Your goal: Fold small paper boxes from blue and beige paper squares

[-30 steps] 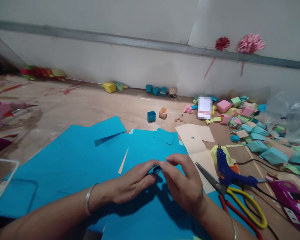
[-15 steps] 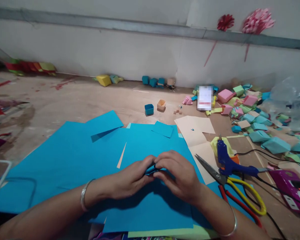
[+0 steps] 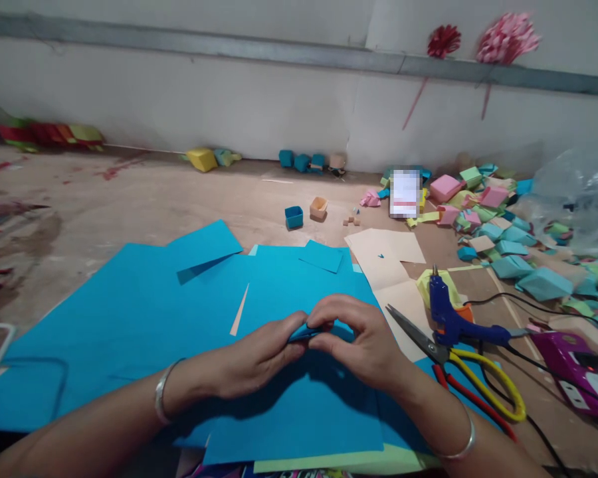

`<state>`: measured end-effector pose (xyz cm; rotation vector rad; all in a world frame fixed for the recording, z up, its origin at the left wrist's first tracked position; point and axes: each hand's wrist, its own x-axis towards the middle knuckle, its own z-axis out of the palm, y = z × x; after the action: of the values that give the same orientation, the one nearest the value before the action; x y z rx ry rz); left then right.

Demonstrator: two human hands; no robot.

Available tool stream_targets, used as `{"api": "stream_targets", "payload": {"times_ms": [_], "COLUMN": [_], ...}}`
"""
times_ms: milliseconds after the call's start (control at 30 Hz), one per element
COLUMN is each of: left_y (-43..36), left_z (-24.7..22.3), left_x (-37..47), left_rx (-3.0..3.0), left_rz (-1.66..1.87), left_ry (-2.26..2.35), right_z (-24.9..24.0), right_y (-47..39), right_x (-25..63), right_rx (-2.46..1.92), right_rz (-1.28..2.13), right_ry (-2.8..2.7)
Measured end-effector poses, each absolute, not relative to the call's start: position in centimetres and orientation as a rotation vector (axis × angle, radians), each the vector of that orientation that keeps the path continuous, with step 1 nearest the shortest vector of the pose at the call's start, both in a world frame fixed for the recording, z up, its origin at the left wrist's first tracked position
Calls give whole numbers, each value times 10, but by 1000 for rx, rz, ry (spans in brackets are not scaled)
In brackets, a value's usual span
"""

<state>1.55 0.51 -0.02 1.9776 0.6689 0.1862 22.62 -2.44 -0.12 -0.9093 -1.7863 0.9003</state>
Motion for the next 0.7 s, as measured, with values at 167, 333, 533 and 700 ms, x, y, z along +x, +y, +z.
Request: {"api": "stream_targets", "payload": {"times_ms": [167,333,533,700], "left_y": [5,6,3,2], "left_z": [-3,2,2,2], "left_x": [15,15,16,17], "left_rx": [2007,2016,1929,1848], "left_rz": [158,244,350,353], "left_ry": [701,657,564,555], "right_z": [6,11,13,16], "right_y": [-25,-28,-31,-33], "right_x": [227,225,224,222], "right_rx": [-910,-953,-996,-997], "right_rz": [692,628,503,437], "right_ry": [-1942,-1946,-1930,-1906]}}
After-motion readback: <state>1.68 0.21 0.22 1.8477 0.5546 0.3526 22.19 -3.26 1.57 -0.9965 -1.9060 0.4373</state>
